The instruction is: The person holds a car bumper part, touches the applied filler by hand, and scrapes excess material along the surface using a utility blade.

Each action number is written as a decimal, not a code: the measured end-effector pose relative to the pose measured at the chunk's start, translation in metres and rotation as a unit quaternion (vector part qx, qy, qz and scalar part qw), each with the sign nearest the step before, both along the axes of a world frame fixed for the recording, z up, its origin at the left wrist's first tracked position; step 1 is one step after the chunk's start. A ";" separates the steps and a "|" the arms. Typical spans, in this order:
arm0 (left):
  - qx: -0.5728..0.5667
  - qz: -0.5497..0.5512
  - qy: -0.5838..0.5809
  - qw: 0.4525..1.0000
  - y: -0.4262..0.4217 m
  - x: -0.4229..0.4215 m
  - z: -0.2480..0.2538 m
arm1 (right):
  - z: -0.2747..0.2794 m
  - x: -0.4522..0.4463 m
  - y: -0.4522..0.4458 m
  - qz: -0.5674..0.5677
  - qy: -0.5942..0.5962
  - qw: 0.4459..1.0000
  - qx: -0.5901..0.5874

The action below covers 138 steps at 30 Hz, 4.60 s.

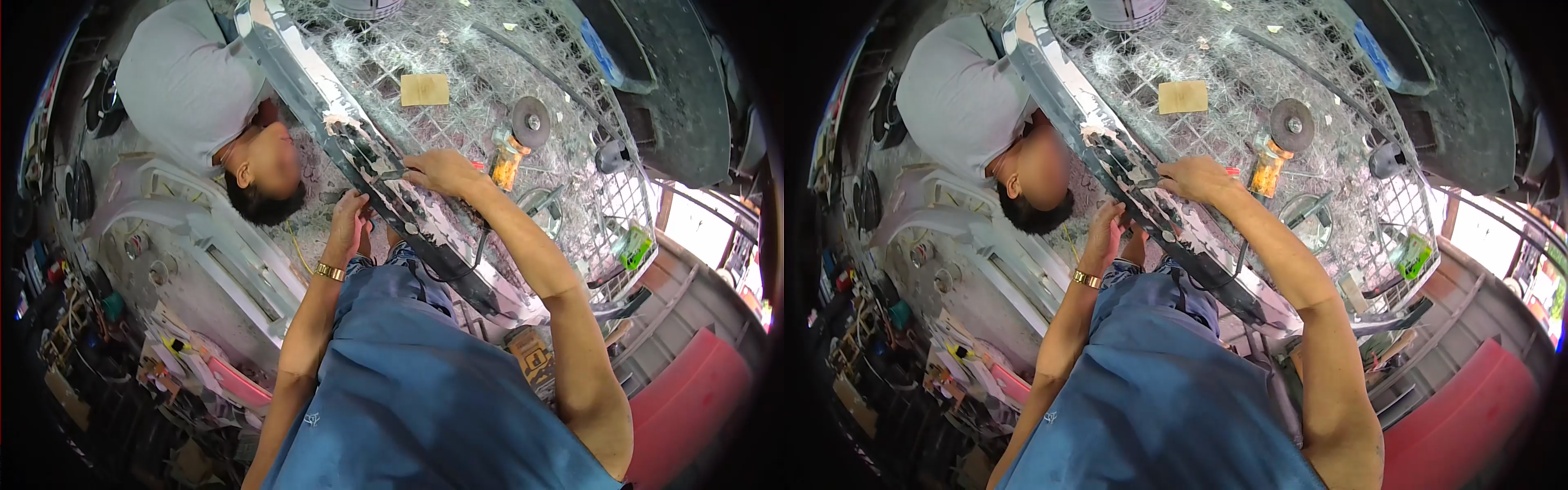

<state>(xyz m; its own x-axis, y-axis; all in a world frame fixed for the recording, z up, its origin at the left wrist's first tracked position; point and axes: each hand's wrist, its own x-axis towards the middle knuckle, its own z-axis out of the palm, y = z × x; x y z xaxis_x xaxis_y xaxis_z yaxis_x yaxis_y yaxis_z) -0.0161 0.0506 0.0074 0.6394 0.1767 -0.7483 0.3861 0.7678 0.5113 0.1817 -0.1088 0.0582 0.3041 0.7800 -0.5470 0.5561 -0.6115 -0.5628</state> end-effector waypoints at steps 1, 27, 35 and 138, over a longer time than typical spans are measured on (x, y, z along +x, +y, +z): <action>0.002 0.000 -0.004 1.000 -0.001 0.002 0.003 | -0.002 0.000 -0.001 0.003 -0.016 1.000 0.019; 0.040 0.021 -0.027 0.999 -0.008 0.003 0.006 | -0.003 -0.006 -0.033 0.100 -0.019 0.995 0.006; 0.058 0.010 -0.051 0.997 -0.007 -0.001 -0.001 | 0.000 0.010 -0.031 0.144 0.065 0.987 -0.010; -0.079 -0.023 -0.010 0.997 0.012 0.003 -0.014 | 0.020 -0.096 -0.123 -0.535 0.228 0.777 0.242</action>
<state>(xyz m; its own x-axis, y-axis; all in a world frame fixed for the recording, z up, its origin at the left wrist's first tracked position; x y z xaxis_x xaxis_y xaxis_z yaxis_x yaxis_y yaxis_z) -0.0130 0.0621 -0.0061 0.6599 0.0269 -0.7509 0.4140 0.8210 0.3932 0.0853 -0.2322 0.0781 0.7806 0.3624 -0.5093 -0.4487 -0.2426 -0.8601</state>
